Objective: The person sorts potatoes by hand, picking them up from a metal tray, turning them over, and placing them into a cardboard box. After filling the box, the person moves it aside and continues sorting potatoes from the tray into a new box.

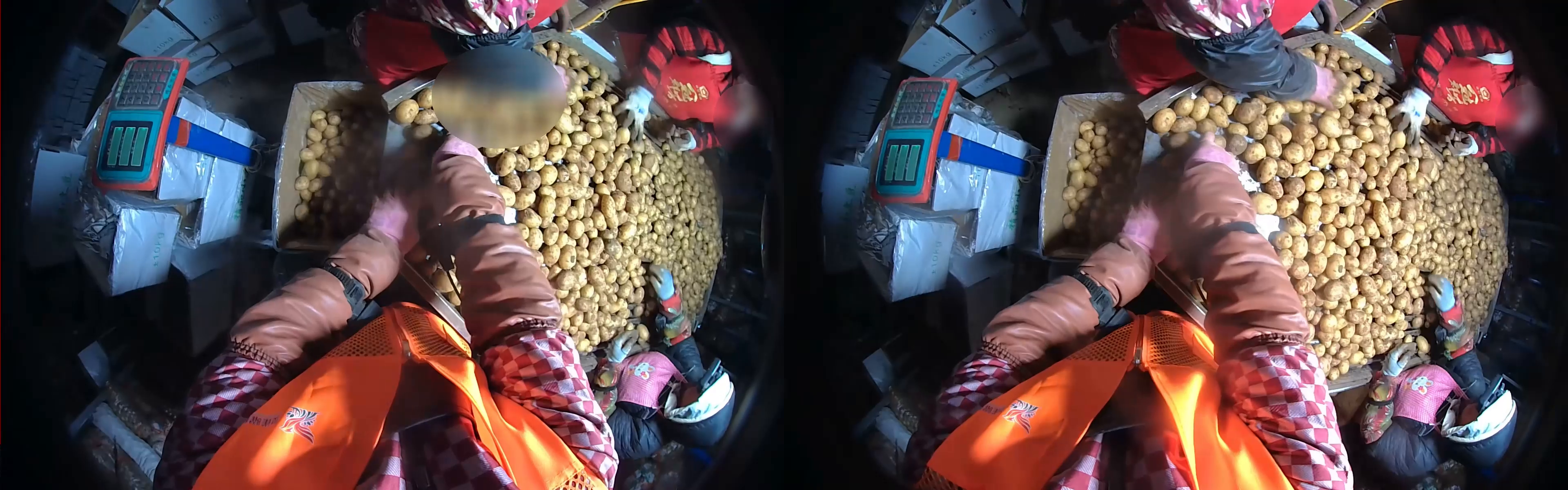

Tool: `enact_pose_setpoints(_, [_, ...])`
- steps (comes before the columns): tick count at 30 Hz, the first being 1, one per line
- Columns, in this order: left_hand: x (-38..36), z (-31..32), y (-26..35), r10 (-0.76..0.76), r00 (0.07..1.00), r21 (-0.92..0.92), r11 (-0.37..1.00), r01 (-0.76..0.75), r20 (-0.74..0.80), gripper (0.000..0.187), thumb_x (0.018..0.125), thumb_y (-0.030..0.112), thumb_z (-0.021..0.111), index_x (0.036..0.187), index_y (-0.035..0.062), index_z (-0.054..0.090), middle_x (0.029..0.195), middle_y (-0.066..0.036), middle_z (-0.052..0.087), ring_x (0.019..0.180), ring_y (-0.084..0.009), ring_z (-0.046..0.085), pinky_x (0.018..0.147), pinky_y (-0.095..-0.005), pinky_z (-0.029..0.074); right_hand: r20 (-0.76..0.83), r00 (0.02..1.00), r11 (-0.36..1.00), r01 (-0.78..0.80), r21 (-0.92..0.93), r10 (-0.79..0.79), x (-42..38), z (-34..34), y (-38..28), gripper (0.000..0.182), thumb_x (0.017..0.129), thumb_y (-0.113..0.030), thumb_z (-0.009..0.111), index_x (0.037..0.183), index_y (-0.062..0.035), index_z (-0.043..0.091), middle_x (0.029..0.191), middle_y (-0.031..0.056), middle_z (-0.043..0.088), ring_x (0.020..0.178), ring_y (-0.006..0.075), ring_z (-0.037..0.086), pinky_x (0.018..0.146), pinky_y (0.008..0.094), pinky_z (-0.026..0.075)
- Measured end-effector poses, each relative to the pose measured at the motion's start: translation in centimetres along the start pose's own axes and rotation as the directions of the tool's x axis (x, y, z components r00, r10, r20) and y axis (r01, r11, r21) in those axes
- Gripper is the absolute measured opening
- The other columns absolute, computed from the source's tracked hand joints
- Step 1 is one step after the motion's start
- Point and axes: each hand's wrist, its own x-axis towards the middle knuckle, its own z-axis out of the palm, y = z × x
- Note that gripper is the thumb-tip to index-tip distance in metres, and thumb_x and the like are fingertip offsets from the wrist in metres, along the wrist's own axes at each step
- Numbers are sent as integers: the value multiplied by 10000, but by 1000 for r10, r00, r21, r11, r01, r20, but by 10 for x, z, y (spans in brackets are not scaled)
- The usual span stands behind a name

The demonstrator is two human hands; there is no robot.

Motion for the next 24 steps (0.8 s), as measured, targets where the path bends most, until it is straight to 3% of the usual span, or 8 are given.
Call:
enact_pose_setpoints(2, [-7, -5, 6, -103, 985, -11, 994, 105, 136, 734, 770, 164, 695, 1458, 209, 445, 1489, -188, 407, 1290, -411, 482, 1043, -531, 429, 8, 1000, 999, 2, 32, -2, -2, 2, 8, 388, 934, -211, 663, 1277, -41, 605, 1173, 119, 690, 1069, 182, 649, 934, 292, 500])
enact_pose_setpoints(6, [-11, 16, -1, 7, 966, -170, 984, -53, -259, 720, 787, 117, 657, 1464, 233, 439, 1490, -190, 404, 1298, -407, 474, 1061, -525, 423, -47, 998, 953, 52, 300, -39, -9, -4, 25, 375, 930, -203, 670, 1261, -35, 616, 1143, 97, 699, 1045, 177, 652, 919, 296, 504])
enact_pose_setpoints(11, [-5, 19, 3, 22, 967, -133, 989, -58, -256, 646, 825, 114, 626, 1440, 252, 480, 1459, -180, 442, 1295, -401, 477, 1065, -538, 419, -177, 980, 520, 199, 831, -93, -22, -15, 24, 360, 925, -194, 679, 1240, -27, 629, 1105, 71, 710, 1016, 171, 655, 901, 302, 509])
enact_pose_setpoints(16, [-1, 8, 3, -25, 988, 239, 971, -12, 152, 572, 858, 208, 641, 1414, 252, 517, 1458, -199, 440, 1302, -402, 475, 1071, -553, 408, -371, 893, 930, 333, 157, -257, 2, -30, 0, 451, 876, -144, 700, 1287, -12, 571, 1236, 125, 642, 1171, 218, 601, 976, 358, 498])
enact_pose_setpoints(18, [-9, -1, 11, 17, 999, 96, 995, -21, 43, 612, 816, 223, 669, 1408, 237, 516, 1464, -231, 421, 1281, -439, 478, 1073, -541, 403, -382, 888, 945, 312, 94, -255, 35, -11, -2, 451, 993, -269, 419, 1428, -196, 513, 1516, 138, 452, 1364, 326, 465, 1124, 450, 384])
enact_pose_setpoints(20, [-11, 2, 8, 67, 990, -51, 996, -74, -127, 648, 732, 81, 663, 1361, 198, 560, 1460, -248, 418, 1273, -454, 471, 1065, -510, 415, -444, 886, 983, 178, 54, -136, 96, 35, -5, 498, 1004, -297, 385, 1483, -177, 455, 1584, 129, 355, 1439, 317, 375, 1156, 446, 342])
enact_pose_setpoints(21, [-8, 8, 0, 133, 980, 0, 991, -135, -147, 720, 820, 368, 733, 1475, 273, 449, 1521, -237, 356, 1268, -474, 478, 1074, -568, 386, -182, 983, 940, 52, 338, 11, 73, -4, -9, 543, 1011, -340, 361, 1534, -196, 378, 1604, 139, 312, 1469, 315, 328, 1162, 440, 338])
enact_pose_setpoints(24, [-9, 7, 1, 79, 994, -11, 997, -80, -71, 762, 805, 376, 753, 1489, 283, 429, 1534, -236, 333, 1280, -474, 467, 1071, -567, 388, -114, 993, 947, -5, 320, 44, 66, -21, -11, 542, 977, -338, 426, 1499, -191, 418, 1560, 145, 357, 1440, 316, 361, 1142, 438, 358])
